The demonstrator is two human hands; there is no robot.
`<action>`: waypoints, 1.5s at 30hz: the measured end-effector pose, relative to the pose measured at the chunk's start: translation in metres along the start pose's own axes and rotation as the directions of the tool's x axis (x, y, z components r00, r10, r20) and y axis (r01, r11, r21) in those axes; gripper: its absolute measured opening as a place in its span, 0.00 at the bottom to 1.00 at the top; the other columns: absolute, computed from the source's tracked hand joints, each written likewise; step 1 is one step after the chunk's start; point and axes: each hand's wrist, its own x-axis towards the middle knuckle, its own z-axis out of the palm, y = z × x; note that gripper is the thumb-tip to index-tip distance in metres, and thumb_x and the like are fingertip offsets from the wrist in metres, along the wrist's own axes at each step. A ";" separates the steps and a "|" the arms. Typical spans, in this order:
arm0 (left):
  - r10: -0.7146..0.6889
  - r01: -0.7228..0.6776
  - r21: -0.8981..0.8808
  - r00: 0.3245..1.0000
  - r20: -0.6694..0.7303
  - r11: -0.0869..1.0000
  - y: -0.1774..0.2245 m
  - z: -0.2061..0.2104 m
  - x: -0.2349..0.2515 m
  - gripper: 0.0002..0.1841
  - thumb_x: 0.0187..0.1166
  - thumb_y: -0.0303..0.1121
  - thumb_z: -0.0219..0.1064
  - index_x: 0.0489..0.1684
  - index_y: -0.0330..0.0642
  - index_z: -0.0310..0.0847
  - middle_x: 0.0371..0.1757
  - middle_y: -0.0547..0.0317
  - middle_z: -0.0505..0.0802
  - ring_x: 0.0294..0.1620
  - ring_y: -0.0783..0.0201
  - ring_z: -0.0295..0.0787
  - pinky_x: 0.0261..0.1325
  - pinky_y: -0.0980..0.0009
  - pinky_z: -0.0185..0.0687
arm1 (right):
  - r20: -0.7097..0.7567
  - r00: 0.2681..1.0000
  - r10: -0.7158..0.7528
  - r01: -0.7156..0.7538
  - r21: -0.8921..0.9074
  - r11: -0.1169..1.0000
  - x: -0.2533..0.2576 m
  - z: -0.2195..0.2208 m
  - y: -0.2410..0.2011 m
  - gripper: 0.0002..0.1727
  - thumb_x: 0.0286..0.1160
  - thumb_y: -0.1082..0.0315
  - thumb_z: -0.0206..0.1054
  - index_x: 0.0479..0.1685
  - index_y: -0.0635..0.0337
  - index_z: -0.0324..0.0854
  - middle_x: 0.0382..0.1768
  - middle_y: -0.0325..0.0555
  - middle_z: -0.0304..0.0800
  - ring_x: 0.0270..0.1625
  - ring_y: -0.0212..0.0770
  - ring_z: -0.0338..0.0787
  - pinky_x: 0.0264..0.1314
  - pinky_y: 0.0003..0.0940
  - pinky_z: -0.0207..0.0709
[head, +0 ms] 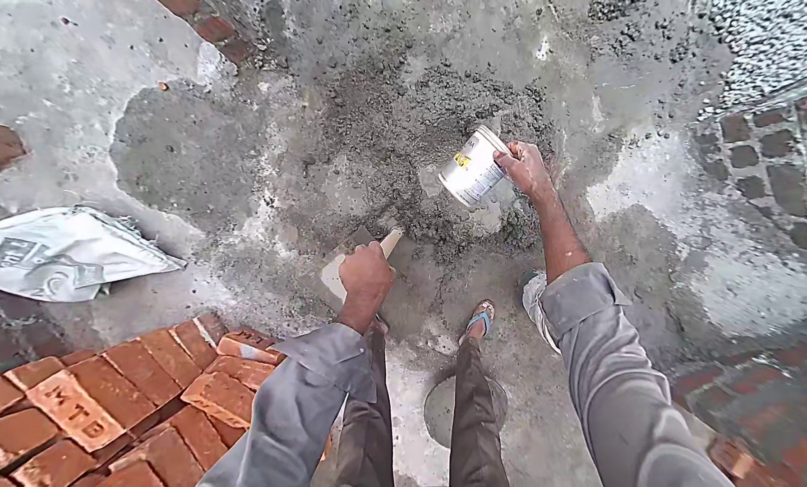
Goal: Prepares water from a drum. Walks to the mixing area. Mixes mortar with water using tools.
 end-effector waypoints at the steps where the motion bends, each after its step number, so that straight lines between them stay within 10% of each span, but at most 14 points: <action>1: -0.001 0.001 0.000 1.000 0.006 1.000 0.000 0.000 0.000 0.22 0.63 0.45 0.74 0.53 0.43 0.87 0.55 0.42 0.93 0.56 0.40 0.91 0.49 0.39 0.85 | -0.008 0.999 -0.037 0.036 -0.029 0.999 -0.015 0.012 -0.014 0.22 0.81 0.47 0.63 0.33 0.58 0.82 0.26 0.47 0.82 0.32 0.46 0.84 0.39 0.53 0.75; 6: -0.020 0.019 0.025 0.999 0.029 1.000 0.000 -0.002 0.003 0.23 0.62 0.45 0.74 0.54 0.44 0.86 0.57 0.42 0.92 0.57 0.41 0.91 0.49 0.39 0.86 | -0.048 0.995 -0.083 0.074 -0.162 0.984 -0.119 0.106 0.011 0.23 0.84 0.41 0.59 0.36 0.50 0.83 0.28 0.43 0.84 0.33 0.43 0.87 0.37 0.51 0.82; 11: -0.022 0.021 0.020 0.999 0.026 1.000 -0.006 -0.005 0.005 0.22 0.63 0.46 0.73 0.51 0.43 0.86 0.54 0.41 0.93 0.56 0.40 0.92 0.49 0.39 0.85 | 0.232 0.950 0.207 -0.127 -0.317 0.940 -0.195 0.136 0.114 0.29 0.78 0.31 0.56 0.48 0.44 0.88 0.42 0.40 0.93 0.51 0.42 0.91 0.57 0.53 0.83; 16: -0.028 0.027 0.012 0.999 0.020 1.000 -0.005 -0.006 0.004 0.21 0.63 0.45 0.74 0.50 0.43 0.86 0.54 0.41 0.92 0.55 0.40 0.91 0.48 0.39 0.85 | 0.355 0.872 0.338 -0.095 -0.556 0.826 -0.179 0.060 0.193 0.25 0.69 0.34 0.66 0.41 0.45 0.88 0.40 0.46 0.93 0.48 0.52 0.92 0.48 0.64 0.83; 25: -0.041 0.041 0.013 0.999 -0.002 0.999 -0.006 -0.007 0.006 0.21 0.62 0.47 0.76 0.48 0.43 0.87 0.51 0.41 0.93 0.55 0.39 0.91 0.49 0.36 0.83 | 0.244 0.836 0.491 -0.193 -0.706 0.681 -0.081 -0.102 0.124 0.24 0.69 0.44 0.72 0.32 0.60 0.86 0.37 0.62 0.89 0.46 0.66 0.90 0.43 0.73 0.77; 30: -0.052 0.052 -0.020 0.999 -0.008 0.998 -0.016 -0.005 0.008 0.18 0.62 0.46 0.76 0.44 0.44 0.87 0.47 0.42 0.94 0.51 0.39 0.92 0.46 0.36 0.83 | -0.078 0.854 0.514 -0.450 -0.606 0.656 -0.237 -0.048 0.209 0.30 0.76 0.34 0.61 0.46 0.54 0.86 0.42 0.61 0.92 0.49 0.66 0.92 0.44 0.74 0.80; 34: -0.052 0.053 -0.033 0.998 0.020 0.998 -0.031 -0.002 0.013 0.20 0.63 0.47 0.74 0.48 0.46 0.87 0.50 0.45 0.94 0.53 0.42 0.92 0.48 0.39 0.85 | -0.409 0.687 0.600 -0.720 -0.491 0.490 -0.381 -0.031 0.272 0.36 0.83 0.35 0.50 0.67 0.56 0.83 0.59 0.65 0.90 0.65 0.67 0.88 0.66 0.72 0.77; 38: -0.052 0.057 -0.070 0.996 0.066 0.996 -0.055 0.003 0.022 0.23 0.64 0.49 0.72 0.54 0.47 0.87 0.56 0.46 0.93 0.58 0.43 0.91 0.52 0.40 0.85 | -0.484 0.580 0.655 -0.809 -0.434 0.396 -0.451 -0.059 0.312 0.34 0.84 0.39 0.54 0.62 0.63 0.84 0.59 0.71 0.89 0.67 0.71 0.87 0.67 0.75 0.74; 45: -0.070 0.221 -0.424 0.936 0.344 0.878 -0.097 0.068 0.023 0.28 0.64 0.46 0.73 0.66 0.48 0.82 0.55 0.48 0.93 0.52 0.50 0.93 0.50 0.45 0.89 | -0.393 0.679 0.620 -0.723 -0.214 0.656 -0.453 0.022 0.185 0.20 0.82 0.51 0.62 0.60 0.52 0.88 0.57 0.55 0.93 0.62 0.56 0.91 0.69 0.66 0.78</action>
